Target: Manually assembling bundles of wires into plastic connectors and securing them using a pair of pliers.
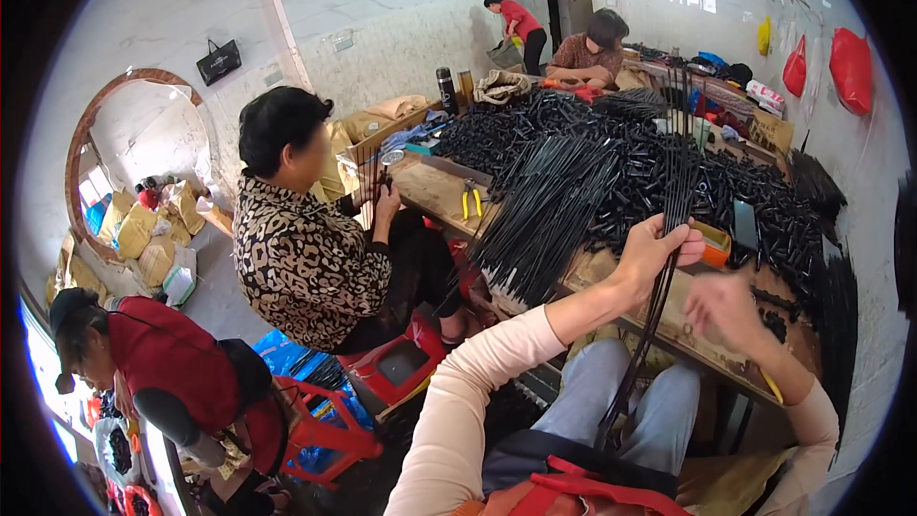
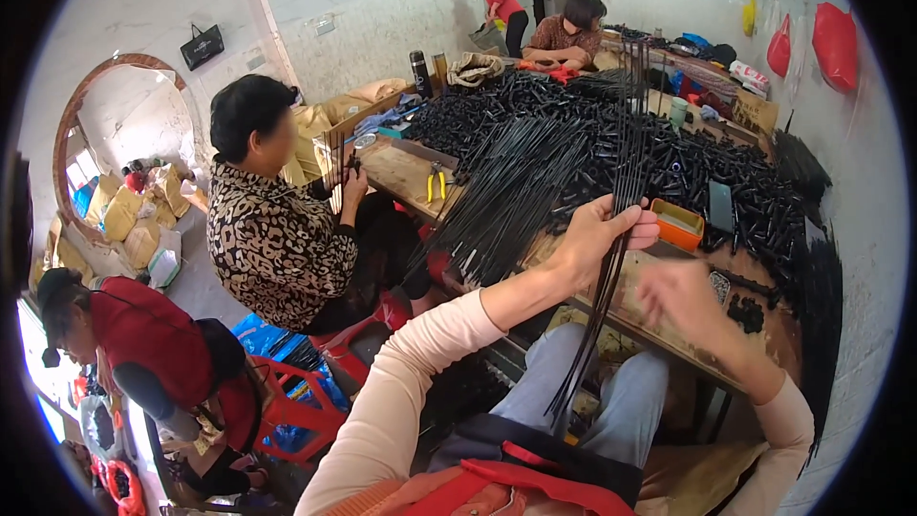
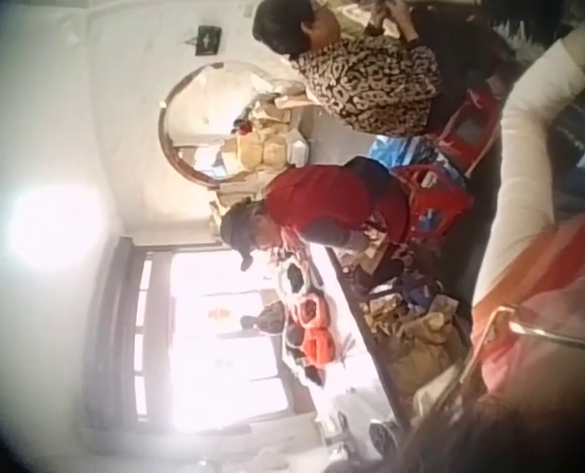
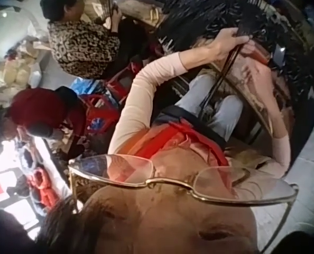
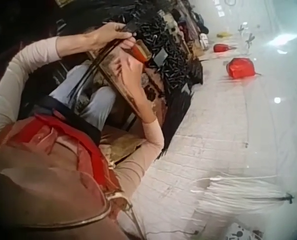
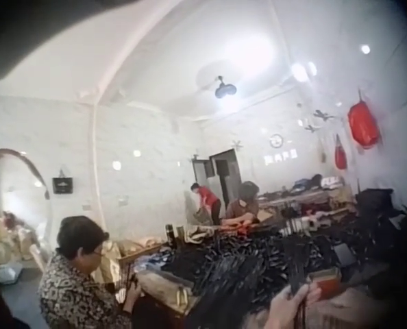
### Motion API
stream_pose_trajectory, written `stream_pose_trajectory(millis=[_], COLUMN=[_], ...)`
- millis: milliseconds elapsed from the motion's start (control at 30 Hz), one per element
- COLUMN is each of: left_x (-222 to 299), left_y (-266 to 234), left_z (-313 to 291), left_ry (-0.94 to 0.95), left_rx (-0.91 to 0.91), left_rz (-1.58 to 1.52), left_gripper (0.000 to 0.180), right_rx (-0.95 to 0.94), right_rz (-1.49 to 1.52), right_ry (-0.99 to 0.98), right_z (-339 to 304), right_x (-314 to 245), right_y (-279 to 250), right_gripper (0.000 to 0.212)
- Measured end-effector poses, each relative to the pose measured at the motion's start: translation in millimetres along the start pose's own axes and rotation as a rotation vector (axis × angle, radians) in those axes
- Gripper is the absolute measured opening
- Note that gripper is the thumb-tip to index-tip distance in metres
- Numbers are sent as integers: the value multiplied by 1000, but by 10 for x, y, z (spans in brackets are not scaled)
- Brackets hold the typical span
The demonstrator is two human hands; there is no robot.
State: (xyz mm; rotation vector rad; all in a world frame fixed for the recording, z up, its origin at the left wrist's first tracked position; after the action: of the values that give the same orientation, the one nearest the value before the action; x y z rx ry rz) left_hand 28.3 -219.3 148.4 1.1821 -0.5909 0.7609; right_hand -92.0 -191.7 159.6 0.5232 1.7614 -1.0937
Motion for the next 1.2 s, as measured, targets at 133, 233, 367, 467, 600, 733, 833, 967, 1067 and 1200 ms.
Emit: stream_pose_trajectory(millis=[133, 233, 367, 467, 600, 733, 833, 967, 1067, 1200], left_x=[-240, -252, -298, -224, -411, -426, -405, -402, -693, -1350], left_y=[430, 557, 417, 559, 793, 872, 952, 969, 590, 180], left_z=[-150, -321, -661, -686, -802, -882, -739, -535, -630, -595], left_ry=[-138, -196, -437, -341, -408, -426, -383, -269, -412, -655], left_rx=[-143, -308, -325, -412, -452, -462, -473, -499, -410, -241], left_rz=[25, 120, -114, -9, -33, -88, -83, -117, -374, -384], left_gripper=[21, 24, 42, 43, 43, 43, 44, 51, 57, 60], right_rx=[314, -143, -395, -344, -216, -306, -214, -87, -104, -80], right_rz=[464, 860, 835, 730, 736, 782, 666, 520, 319, -44], right_ry=[-158, -132, -178, -108, -91, 4, -45, -119, -5, -289], right_z=[222, 371, 327, 71, -101, -273, -264, -188, -414, -594], right_x=[-112, -426, -319, -360, -287, -167, -254, -357, -274, 742], right_y=[-996, -680, -350, -273, -523, -357, -504, -634, -316, 469], right_gripper=[36, 50, 40, 39, 35, 34, 32, 30, 25, 20])
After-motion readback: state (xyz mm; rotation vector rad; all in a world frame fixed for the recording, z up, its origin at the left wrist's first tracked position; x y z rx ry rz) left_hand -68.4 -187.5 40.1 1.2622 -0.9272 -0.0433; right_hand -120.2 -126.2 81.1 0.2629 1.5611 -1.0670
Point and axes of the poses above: each hand's wrist, its own z-axis towards the middle knuckle, its own y-axis out of the palm, x = y × z, the point moved 9 cm from there along z, towards the middle knuckle, and after that the axes turned 11 degrees about y, right-handed, at the moved point
